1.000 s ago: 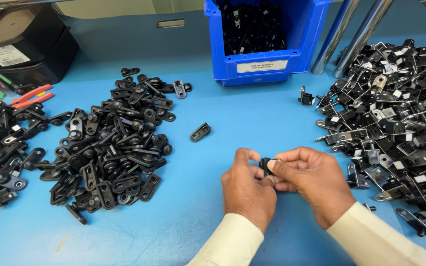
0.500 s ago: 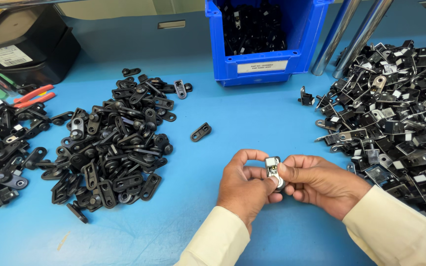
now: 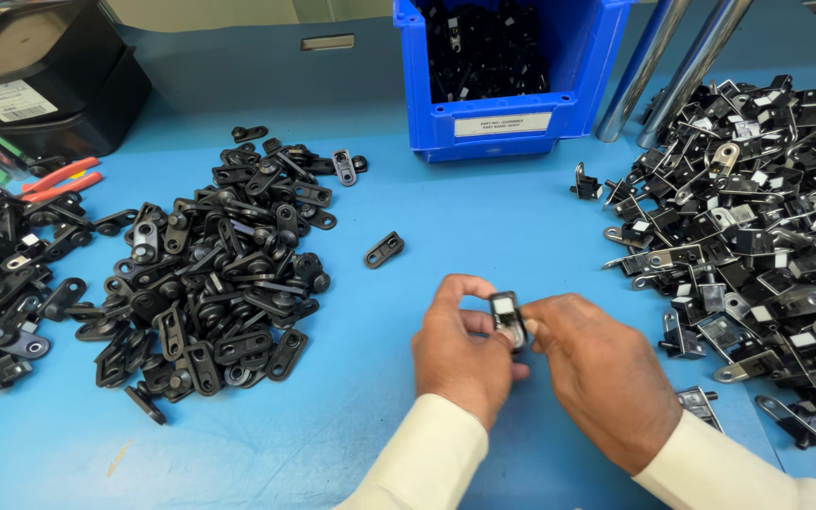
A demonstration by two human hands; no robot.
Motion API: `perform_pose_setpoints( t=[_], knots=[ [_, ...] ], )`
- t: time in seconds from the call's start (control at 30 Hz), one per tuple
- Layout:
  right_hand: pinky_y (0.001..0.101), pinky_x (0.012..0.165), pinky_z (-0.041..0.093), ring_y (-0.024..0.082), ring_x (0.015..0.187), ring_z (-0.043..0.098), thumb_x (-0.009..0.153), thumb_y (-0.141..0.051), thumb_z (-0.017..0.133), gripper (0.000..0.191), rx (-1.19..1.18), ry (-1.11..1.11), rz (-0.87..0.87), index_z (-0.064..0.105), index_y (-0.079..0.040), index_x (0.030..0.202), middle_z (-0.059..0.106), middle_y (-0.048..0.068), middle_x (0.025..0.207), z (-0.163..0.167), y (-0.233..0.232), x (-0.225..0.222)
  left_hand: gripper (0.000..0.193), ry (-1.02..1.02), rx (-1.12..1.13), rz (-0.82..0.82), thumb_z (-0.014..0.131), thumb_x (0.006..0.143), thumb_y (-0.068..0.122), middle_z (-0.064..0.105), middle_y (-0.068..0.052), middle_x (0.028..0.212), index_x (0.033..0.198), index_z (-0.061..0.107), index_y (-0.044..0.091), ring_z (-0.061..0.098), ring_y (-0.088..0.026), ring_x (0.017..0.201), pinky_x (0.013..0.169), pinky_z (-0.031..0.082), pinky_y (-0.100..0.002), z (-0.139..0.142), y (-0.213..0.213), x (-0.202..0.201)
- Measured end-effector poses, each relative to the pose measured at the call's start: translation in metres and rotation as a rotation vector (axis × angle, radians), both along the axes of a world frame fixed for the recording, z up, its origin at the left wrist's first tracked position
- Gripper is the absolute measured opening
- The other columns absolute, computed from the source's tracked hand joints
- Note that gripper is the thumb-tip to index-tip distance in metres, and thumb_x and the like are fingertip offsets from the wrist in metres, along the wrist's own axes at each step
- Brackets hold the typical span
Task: The person picks small black plastic link pieces and metal bracket components from piles on a blue workbench, presses the pieces together to assemble them by hand, and places the finished assemblies aside, repeating the process for successive parts.
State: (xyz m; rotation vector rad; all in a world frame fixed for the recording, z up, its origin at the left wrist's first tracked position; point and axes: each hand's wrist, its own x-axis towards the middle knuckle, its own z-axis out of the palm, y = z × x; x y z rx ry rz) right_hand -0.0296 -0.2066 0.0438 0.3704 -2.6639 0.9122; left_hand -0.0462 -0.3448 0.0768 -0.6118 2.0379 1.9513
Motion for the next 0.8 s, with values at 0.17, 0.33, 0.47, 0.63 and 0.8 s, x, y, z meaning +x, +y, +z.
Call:
perform_pose_setpoints(
  t=[0.17,0.33,0.47,0.63,0.8],
  knots=[
    [0.0292,0.059,0.058,0.014,0.074,0.074,0.092,-0.018,0.065,0.019,-0.576,-0.621,-0.093,0.075,-0.006,0.103,0.077,0.005,0.087,-0.001,0.011,-0.008,0.033,0.028,0.049,0.025,0.068,0.084,-0.008,0.065,-0.003,0.086,0.110,0.069,0.013,0.067,-0.009,0.067,0.056,0.063,-0.027,-0.003,-0.005,0.000],
    [0.0287,0.058,0.054,0.014,0.074,0.070,0.093,-0.027,0.070,0.020,-0.898,-1.003,-0.155,0.070,-0.007,0.094,0.073,0.007,0.082,-0.003,0.015,-0.017,0.032,-0.036,0.093,-0.003,0.068,0.085,-0.006,0.068,-0.005,0.089,0.112,0.068,0.011,0.067,-0.012,0.063,0.056,0.058,-0.027,-0.004,-0.009,0.001],
    [0.0274,0.060,0.053,0.013,0.077,0.070,0.093,-0.027,0.070,0.021,-0.944,-1.081,-0.152,0.070,-0.006,0.093,0.074,0.007,0.084,-0.005,0.017,-0.020,0.036,-0.043,0.119,-0.028,0.066,0.084,-0.008,0.069,-0.004,0.090,0.113,0.068,0.012,0.067,-0.013,0.064,0.058,0.057,-0.028,-0.003,-0.012,0.001],
    [0.0290,0.062,0.055,0.017,0.076,0.072,0.091,-0.018,0.067,0.019,-0.960,-0.867,-0.213,0.074,-0.001,0.093,0.076,0.009,0.086,-0.009,0.003,-0.017,0.030,0.051,-0.081,0.046,0.070,0.082,-0.005,0.068,-0.004,0.087,0.107,0.067,0.012,0.072,-0.012,0.068,0.060,0.061,-0.029,0.004,-0.002,0.004],
    [0.0271,0.058,0.057,0.015,0.068,0.068,0.097,-0.020,0.068,0.021,-0.214,-0.209,-0.180,0.080,-0.009,0.111,0.074,0.003,0.092,-0.004,-0.004,0.006,0.026,0.004,0.008,0.164,0.072,0.085,-0.001,0.068,-0.004,0.088,0.105,0.065,0.013,0.071,-0.013,0.070,0.060,0.063,-0.029,0.016,0.006,0.003]
  ],
)
